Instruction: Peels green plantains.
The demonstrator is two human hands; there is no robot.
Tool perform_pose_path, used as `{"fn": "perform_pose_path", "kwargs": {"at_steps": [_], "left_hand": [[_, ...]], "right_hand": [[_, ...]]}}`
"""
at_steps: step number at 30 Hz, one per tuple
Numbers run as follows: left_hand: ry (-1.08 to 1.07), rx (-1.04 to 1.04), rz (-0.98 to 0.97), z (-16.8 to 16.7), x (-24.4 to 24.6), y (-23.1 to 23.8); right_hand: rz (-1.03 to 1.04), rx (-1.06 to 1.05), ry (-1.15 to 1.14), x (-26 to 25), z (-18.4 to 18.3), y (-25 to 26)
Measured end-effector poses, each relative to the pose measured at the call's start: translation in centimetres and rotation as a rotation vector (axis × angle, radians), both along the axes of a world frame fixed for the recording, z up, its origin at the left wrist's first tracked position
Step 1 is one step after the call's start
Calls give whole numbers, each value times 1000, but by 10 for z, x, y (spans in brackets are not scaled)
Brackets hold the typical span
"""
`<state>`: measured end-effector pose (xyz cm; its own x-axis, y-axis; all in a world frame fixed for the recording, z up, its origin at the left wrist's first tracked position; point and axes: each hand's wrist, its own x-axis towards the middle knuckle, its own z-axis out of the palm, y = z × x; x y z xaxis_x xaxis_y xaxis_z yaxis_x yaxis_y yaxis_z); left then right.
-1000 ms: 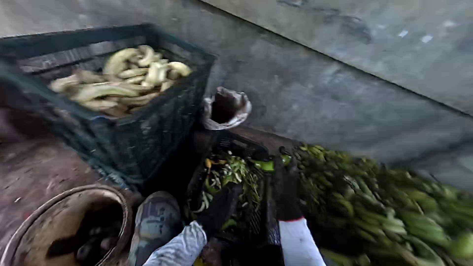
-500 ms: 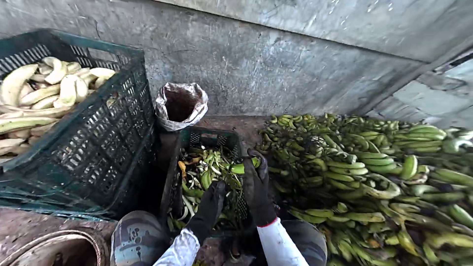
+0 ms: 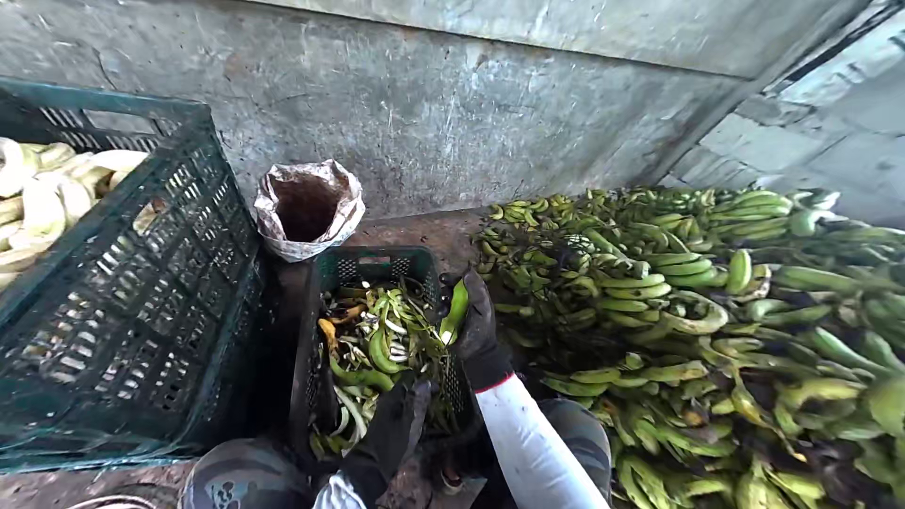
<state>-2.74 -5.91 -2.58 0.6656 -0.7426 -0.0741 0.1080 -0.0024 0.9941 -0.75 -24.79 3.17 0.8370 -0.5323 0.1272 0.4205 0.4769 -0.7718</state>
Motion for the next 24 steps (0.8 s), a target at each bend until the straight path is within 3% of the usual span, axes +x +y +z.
{"fn": "perform_pose_path", "kwargs": {"at_steps": [7, 16, 18, 21, 24], "left_hand": [[-11, 77, 20, 6, 1, 1], [-86, 179, 63, -7, 15, 5], [-95, 206, 75, -7, 17, 7], [-158, 334, 70, -2, 17, 9], [-232, 414, 35, -1, 19, 9]], "right_hand": [[-8, 23, -20, 5, -3, 4], [166, 402, 74, 3, -12, 41], [131, 310, 107, 4, -16, 41], [-59, -74, 57, 7, -29, 33], [-147, -83, 67, 10, -28, 34]]}}
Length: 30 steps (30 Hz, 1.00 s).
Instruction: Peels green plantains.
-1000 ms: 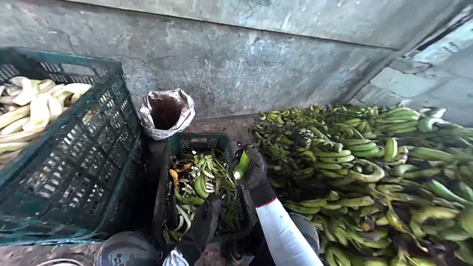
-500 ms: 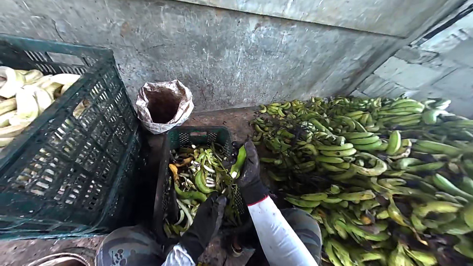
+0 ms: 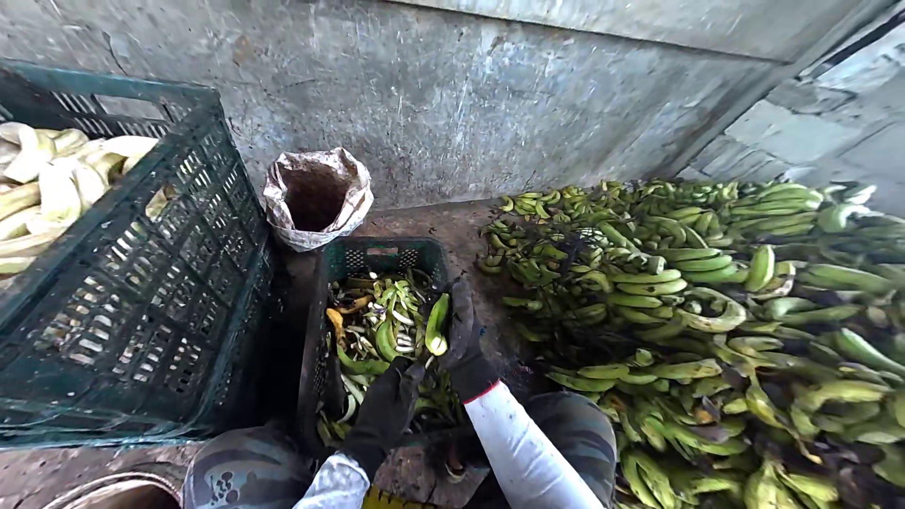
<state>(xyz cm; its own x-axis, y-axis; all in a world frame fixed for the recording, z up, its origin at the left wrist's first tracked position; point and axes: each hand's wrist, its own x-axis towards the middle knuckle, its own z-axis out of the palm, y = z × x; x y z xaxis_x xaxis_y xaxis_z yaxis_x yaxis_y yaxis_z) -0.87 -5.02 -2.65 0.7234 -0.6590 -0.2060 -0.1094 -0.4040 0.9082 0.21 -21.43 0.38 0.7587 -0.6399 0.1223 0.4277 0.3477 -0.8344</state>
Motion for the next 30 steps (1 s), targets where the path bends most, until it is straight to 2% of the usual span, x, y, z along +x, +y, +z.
{"fn": "perform_pose_path", "kwargs": {"at_steps": [4, 7, 12, 14, 17, 19, 21, 22, 23, 25, 28, 29, 30], "left_hand": [[-66, 103, -22, -1, 9, -2], [-137, 183, -5, 1, 15, -3], [-155, 353, -5, 12, 22, -1], [-227, 468, -28, 23, 30, 1], [-514, 566, -100, 43, 48, 12], [-616, 629, -180, 56, 62, 15], [-550, 712, -146, 64, 78, 15], [-462, 718, -38, 60, 89, 19], [-373, 649, 117, 51, 103, 29], [-189, 284, 417, 46, 128, 54], [151, -413, 710, 47, 139, 74], [255, -568, 761, 52, 140, 76], [317, -631, 791, 56, 141, 76]], "right_hand": [[159, 271, -12, -6, -6, 11], [210, 358, 61, -13, -9, 25], [321, 309, 23, -20, -21, 27], [411, 253, 74, -22, -19, 19], [626, 105, 270, -34, -9, 7], [742, 93, 468, -38, 6, 8], [809, 40, 603, -40, 12, 13], [848, -16, 666, -44, 11, 16], [889, -88, 742, -48, 7, 20], [971, -168, 918, -51, -6, 26], [980, -251, 1139, -41, -29, 27], [958, -304, 1168, -26, -32, 24], [928, -378, 1167, -7, -30, 20]]}}
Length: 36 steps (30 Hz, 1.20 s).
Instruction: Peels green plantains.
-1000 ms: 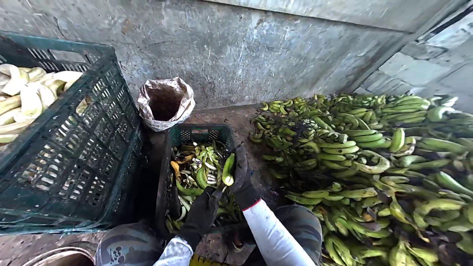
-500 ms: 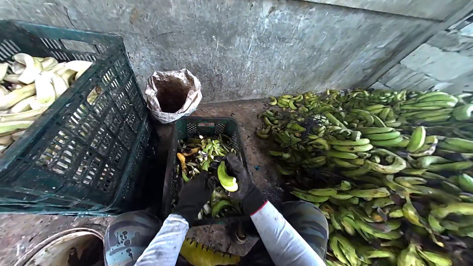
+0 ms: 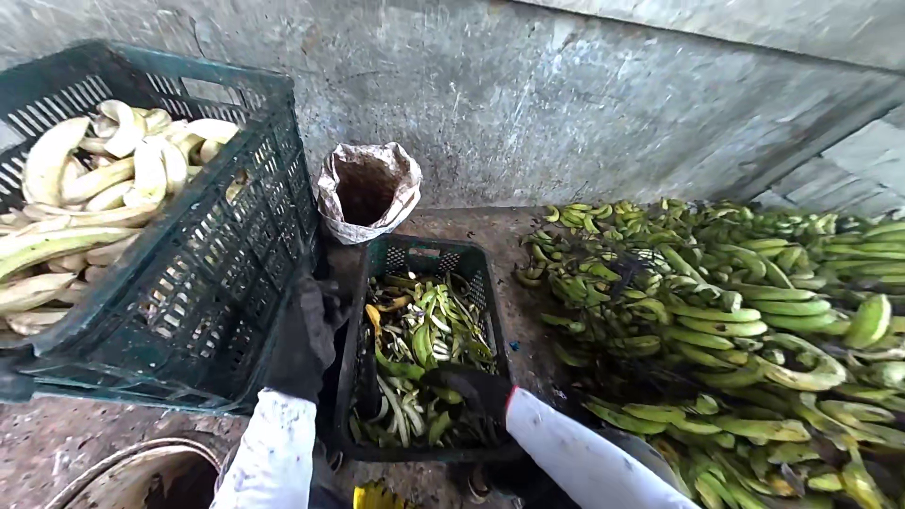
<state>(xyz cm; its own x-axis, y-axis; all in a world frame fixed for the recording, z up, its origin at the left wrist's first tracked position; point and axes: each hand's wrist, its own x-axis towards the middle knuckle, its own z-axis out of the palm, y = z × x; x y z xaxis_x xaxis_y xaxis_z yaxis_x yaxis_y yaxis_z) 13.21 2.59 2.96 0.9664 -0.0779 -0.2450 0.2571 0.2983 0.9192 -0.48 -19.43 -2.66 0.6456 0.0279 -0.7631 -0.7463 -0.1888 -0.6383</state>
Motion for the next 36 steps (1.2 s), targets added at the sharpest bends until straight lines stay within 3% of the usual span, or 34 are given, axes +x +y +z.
{"fn": "perform_pose_path", "kwargs": {"at_steps": [3, 7, 8, 10, 13, 16, 19, 24, 28, 33, 36], "left_hand": [[52, -20, -6, 4, 2, -2], [0, -36, -32, -2, 4, -2], [-16, -47, -32, -2, 3, -1], [-1, -47, -22, 1, 2, 0], [14, -51, -50, 5, 0, 2], [-52, -94, -87, 2, -5, 3], [-74, -102, -103, 0, -9, -1], [-46, -124, -104, 7, -17, -11], [-26, -121, -135, 9, -23, -18], [-65, -73, -240, -26, -34, -24], [-141, 81, -300, -22, -58, -40]], "right_hand": [[-76, -73, -261, 78, 42, -7], [-382, 135, -559, 191, 95, -19], [-404, 61, -564, 196, 114, -16], [-255, -257, -621, 192, 125, -11], [173, -795, -613, 144, 79, -10], [461, -863, -198, 107, 4, -6], [437, -901, 22, 86, -46, 5], [226, -940, 18, 80, -84, 10], [130, -704, -198, 65, -68, -20], [-456, 42, -591, 17, 10, -48], [-568, 505, -870, 8, 31, -70]]}}
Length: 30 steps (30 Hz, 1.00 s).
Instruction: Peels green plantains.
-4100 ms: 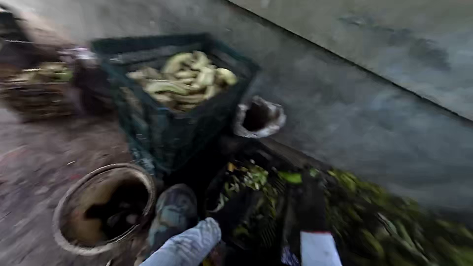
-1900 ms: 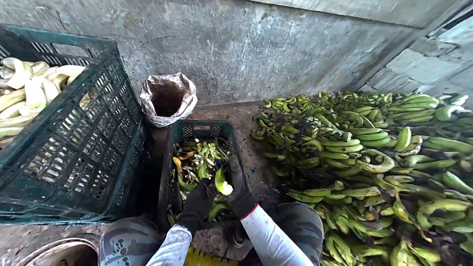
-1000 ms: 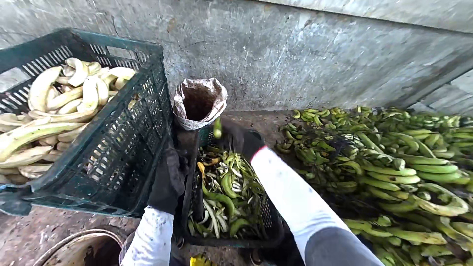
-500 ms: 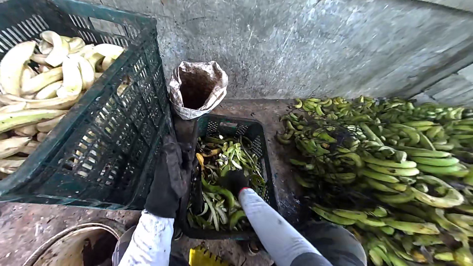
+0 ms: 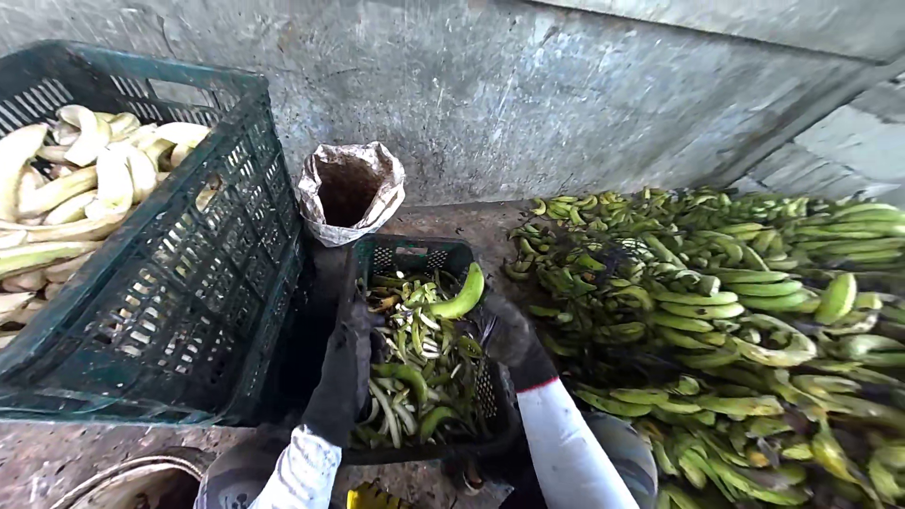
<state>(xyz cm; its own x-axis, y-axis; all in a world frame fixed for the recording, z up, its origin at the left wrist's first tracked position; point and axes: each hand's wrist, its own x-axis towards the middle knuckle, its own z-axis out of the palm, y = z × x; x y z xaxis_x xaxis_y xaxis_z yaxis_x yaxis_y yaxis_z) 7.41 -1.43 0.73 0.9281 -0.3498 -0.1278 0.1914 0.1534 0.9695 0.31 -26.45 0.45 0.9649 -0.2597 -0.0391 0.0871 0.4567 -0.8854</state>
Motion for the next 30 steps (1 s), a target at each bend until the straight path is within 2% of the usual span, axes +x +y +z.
{"fn": "perform_pose_path", "kwargs": {"at_steps": [2, 4, 6, 10, 14, 19, 21, 23, 25, 27, 30], "left_hand": [[-82, 72, -58, -8, -18, -9], [-145, 103, -109, -13, -40, -19], [-124, 96, -153, -16, -54, -26], [-48, 24, -184, -25, -58, -35], [16, 4, -196, -25, -55, -39], [99, -10, -203, -26, -57, -41], [214, 24, -207, -35, -61, -39], [302, 65, -212, -49, -67, -36], [232, 74, -246, -53, -73, -33], [115, 41, -296, -44, -74, -31], [-27, -23, -364, -29, -80, -31]], "right_hand": [[-87, -77, -51, 9, 13, 3], [-332, -281, 55, 18, 27, 20], [-425, -467, 21, 18, 28, 30], [-395, -718, -199, 5, 18, 40], [-371, -754, -329, 0, 8, 40], [-372, -790, -353, -4, 13, 44], [-451, -697, -312, -4, 26, 49], [-468, -485, -292, -1, 43, 43], [-371, -266, -292, 5, 49, 28], [-253, -77, -344, 11, 42, 12], [-245, 18, -339, 17, 36, 7]]}}
